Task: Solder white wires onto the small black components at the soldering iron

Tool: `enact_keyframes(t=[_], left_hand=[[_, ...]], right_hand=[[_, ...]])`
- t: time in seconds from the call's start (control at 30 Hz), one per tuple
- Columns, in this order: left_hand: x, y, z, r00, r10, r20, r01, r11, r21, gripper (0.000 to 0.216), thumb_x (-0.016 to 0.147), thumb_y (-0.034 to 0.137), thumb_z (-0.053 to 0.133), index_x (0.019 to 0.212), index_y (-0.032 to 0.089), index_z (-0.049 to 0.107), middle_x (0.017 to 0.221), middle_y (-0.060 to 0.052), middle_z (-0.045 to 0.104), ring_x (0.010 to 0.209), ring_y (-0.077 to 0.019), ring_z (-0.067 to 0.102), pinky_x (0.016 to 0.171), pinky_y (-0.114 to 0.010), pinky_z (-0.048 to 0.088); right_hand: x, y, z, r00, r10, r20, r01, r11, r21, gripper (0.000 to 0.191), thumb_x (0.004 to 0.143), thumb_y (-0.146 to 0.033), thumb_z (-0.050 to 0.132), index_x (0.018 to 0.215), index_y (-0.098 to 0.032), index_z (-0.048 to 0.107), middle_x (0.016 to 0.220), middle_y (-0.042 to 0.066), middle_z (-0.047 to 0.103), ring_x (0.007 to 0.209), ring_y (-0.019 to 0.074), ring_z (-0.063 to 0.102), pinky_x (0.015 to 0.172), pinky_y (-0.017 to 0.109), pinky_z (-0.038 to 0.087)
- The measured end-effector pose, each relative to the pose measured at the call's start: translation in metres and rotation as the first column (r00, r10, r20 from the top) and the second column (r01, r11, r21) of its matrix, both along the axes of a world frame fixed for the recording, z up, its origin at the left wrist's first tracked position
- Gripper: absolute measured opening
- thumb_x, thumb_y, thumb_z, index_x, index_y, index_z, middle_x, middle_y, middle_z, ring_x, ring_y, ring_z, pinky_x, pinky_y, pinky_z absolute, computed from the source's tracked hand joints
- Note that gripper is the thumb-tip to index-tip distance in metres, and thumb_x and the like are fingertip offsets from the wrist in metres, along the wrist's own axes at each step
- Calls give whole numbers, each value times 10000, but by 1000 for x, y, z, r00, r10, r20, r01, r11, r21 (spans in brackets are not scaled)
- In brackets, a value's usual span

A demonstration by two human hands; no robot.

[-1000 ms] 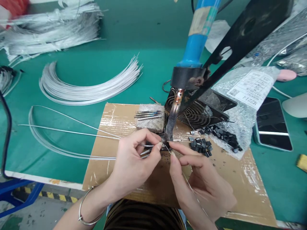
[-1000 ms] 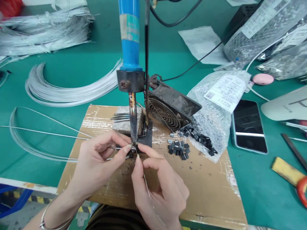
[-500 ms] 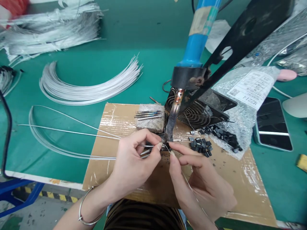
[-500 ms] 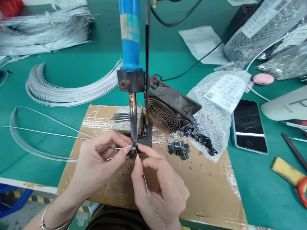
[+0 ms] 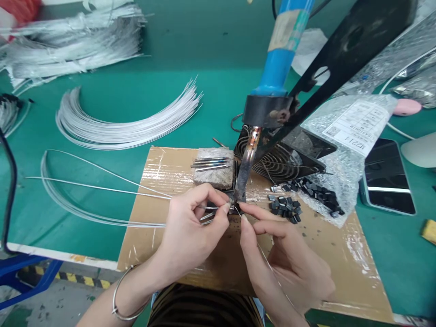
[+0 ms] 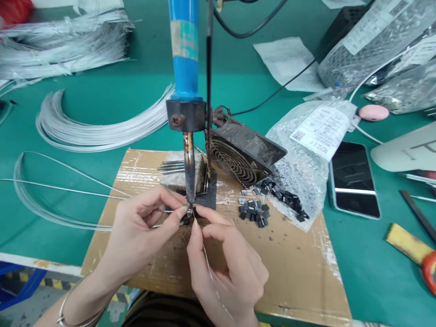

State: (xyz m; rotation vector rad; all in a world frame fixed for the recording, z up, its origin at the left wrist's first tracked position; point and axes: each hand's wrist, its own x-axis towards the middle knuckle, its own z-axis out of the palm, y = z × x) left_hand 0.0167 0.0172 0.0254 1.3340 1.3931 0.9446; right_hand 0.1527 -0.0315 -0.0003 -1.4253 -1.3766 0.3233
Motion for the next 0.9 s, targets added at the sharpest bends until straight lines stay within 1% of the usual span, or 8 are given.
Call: enact_keyframes(t=[0.13,0.33,0.43,0.57,0.63,0.73,0.9], left_hand=[[0,0,0,1000,-8,-14,8,1000,2,120,830,164,660,716,200,648,776,-32,742,705,-179,688,561,-297,452],[0,-2,0,1000,-10,-23,11,1000,18,126,831,161,660,712,201,649,772,-33,741,720,-184,699,571,-302,466],[-1,-3,2,999,-10,-33,11,999,30,123,829,159,662,715,204,651,774,-35,743,709,-184,696,558,-303,463],[-1,-3,2,1000,-8,-30,9,999,35,127,830,159,664,714,208,651,783,-38,750,712,-187,703,556,-305,471],[-1,-3,2,1000,-12,-23,12,1000,26,128,830,157,665,714,209,651,781,-37,751,712,-187,707,559,-304,478],[-1,-2,1,1000,-16,-25,16,1000,16,129,832,155,663,714,207,655,776,-37,753,711,-188,710,566,-305,483],[0,-1,0,999,-19,-44,20,1000,12,123,839,165,659,722,205,657,781,-42,756,725,-201,716,576,-313,488]], right_hand=[[0,1,-1,1000,5,-4,-5,1000,15,188,861,-39,792,844,-201,698,940,3,849,800,125,829,728,165,619],[-3,0,-1,1000,-28,-5,28,999,26,183,857,-63,816,861,-218,718,945,-5,854,754,130,822,696,190,635],[-4,0,0,1000,-19,-21,20,1000,20,187,855,-55,807,862,-220,718,942,11,855,767,155,830,688,209,647],[-2,0,3,1000,-23,11,23,1000,1,183,868,-68,789,843,-227,701,914,29,859,686,181,823,645,254,677],[-1,0,4,999,-19,36,20,1000,-9,174,883,-84,775,840,-231,695,907,34,861,678,192,825,637,268,686],[0,-1,3,1000,1,17,-1,1000,-12,169,888,-83,770,842,-228,695,901,31,859,700,190,829,644,257,682],[0,-1,0,1000,16,-25,-17,1000,-18,185,865,-50,785,846,-214,701,933,23,855,752,162,831,701,222,657]])
